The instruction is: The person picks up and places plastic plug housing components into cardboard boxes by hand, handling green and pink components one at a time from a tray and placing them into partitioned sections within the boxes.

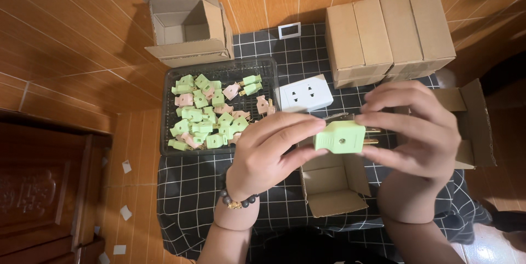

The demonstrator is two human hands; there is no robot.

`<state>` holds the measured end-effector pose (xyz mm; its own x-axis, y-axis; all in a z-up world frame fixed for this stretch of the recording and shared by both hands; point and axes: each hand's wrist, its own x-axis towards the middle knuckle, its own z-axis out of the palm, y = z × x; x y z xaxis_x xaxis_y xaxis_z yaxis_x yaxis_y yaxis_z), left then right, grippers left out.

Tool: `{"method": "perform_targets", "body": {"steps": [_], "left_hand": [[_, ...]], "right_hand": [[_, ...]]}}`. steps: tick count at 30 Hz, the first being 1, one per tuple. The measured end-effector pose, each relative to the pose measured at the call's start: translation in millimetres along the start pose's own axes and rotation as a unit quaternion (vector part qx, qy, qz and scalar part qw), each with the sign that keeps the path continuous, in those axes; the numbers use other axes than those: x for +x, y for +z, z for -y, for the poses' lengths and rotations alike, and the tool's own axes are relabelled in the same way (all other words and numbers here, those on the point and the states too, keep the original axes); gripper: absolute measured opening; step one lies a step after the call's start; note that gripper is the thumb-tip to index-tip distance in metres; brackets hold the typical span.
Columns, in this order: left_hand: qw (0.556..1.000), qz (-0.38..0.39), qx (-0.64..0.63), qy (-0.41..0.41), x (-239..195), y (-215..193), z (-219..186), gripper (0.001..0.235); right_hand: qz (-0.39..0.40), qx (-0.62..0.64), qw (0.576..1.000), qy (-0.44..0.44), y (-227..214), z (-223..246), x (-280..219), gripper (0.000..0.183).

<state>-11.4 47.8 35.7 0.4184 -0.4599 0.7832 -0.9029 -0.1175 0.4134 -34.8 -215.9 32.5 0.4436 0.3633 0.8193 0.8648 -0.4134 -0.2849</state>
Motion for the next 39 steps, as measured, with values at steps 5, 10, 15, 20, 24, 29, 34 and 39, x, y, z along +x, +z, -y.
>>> {"method": "perform_targets", "body": {"steps": [5, 10, 15, 20, 24, 29, 34, 39], "left_hand": [[0.999, -0.005, 0.023, -0.021, -7, -1, -2, 0.047], [0.999, 0.009, -0.021, -0.022, 0, -8, -4, 0.034], [0.999, 0.019, -0.024, -0.015, 6, -5, -2, 0.030], [1.000, 0.006, -0.021, -0.010, 4, -5, -1, 0.032], [0.999, 0.008, -0.016, -0.029, -6, -8, 0, 0.039], [0.999, 0.004, -0.019, -0.039, -11, -7, -2, 0.046], [0.998, -0.010, -0.030, -0.060, -5, -12, -8, 0.038], [0.998, -0.002, -0.055, -0.006, -8, -7, -6, 0.033]], "right_hand": [[0.045, 0.037, 0.997, 0.049, 2, 12, 13, 0.047], [-0.007, 0.053, 0.997, 0.062, 9, 13, 5, 0.037], [-0.007, 0.037, 0.999, -0.038, 14, -4, -11, 0.027], [-0.018, 0.010, 0.995, -0.102, 23, -5, -10, 0.026], [-0.052, -0.004, 0.998, -0.021, 21, 2, -9, 0.041], [-0.055, 0.013, 0.997, 0.049, 20, 10, -2, 0.053], [-0.056, 0.000, 0.997, 0.048, 23, 13, 0, 0.037], [-0.007, -0.025, 0.999, 0.045, 24, 12, 6, 0.032]]}}
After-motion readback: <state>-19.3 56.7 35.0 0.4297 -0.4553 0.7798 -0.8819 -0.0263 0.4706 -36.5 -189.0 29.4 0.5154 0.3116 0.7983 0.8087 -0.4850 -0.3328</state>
